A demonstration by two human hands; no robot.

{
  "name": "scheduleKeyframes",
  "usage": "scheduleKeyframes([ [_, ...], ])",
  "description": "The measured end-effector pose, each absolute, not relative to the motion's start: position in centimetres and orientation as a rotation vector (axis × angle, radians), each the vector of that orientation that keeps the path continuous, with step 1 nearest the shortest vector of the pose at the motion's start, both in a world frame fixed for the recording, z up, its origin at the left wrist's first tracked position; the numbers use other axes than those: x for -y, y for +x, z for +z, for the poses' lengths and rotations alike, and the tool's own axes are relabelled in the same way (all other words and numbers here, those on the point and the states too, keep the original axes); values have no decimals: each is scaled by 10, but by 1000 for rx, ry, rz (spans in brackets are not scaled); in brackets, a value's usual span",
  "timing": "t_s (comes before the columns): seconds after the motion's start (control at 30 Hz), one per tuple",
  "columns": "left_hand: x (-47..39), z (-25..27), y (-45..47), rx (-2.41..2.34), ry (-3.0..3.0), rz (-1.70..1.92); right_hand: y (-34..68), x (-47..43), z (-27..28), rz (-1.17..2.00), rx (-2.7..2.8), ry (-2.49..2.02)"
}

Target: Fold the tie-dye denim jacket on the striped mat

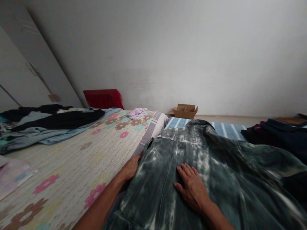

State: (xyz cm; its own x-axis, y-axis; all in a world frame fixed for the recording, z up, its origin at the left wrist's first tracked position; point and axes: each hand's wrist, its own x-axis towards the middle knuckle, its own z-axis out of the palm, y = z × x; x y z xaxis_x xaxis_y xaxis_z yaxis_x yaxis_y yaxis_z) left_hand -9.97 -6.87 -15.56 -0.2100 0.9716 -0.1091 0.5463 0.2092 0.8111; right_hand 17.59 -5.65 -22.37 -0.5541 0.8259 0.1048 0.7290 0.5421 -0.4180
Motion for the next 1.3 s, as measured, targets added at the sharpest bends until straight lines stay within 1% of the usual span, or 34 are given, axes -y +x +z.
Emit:
scheduleKeyframes([
  [0.1, 67, -160, -93, -1844, 1538, 925, 176, 58, -221, 476, 2490, -1304],
  [0.23, 59, -154, -87, -1952, 1503, 942, 176, 59, -221, 465, 2469, -1305],
  [0.3, 53, -136, -89, -2083, 1573, 925, 177, 59, -222, 458, 2463, -1293],
  [0.47, 26, -65, -111, -2710, 1926, 928, 177, 57, -224, 442, 2460, -1288],
  [0.53, 13, -43, -127, -2780, 1953, 987, 178, 57, -224, 454, 2456, -1286],
  [0.6, 0, -33, -144, -2839, 1928, 1075, 177, 57, -224, 466, 2451, -1289],
  [0.67, -10, -35, -160, -2925, 1825, 1243, 177, 57, -224, 472, 2446, -1303],
  [0.77, -23, -57, -164, -2806, 1793, 1624, 177, 57, -224, 481, 2453, -1316],
  [0.8, -26, -67, -157, -2749, 1835, 1657, 177, 57, -223, 484, 2457, -1316],
  [0.83, -28, -78, -145, -2727, 1913, 1561, 177, 57, -223, 486, 2459, -1316],
  [0.87, -30, -89, -129, -2701, 2012, 1368, 177, 57, -223, 487, 2459, -1316],
  [0.93, -34, -114, -89, -2571, 2174, 866, 177, 57, -222, 483, 2457, -1313],
  [1.0, -37, -141, -50, -2263, 2298, 469, 177, 56, -222, 474, 2456, -1307],
  [1.07, -41, -168, -22, -2143, 2293, 340, 177, 56, -223, 458, 2456, -1301],
  [1.17, -47, -201, -8, -2128, 2171, 187, 177, 56, -227, 418, 2447, -1291],
  [1.3, -53, -216, -14, -2182, 2086, 41, 177, 58, -232, 359, 2398, -1262],
])
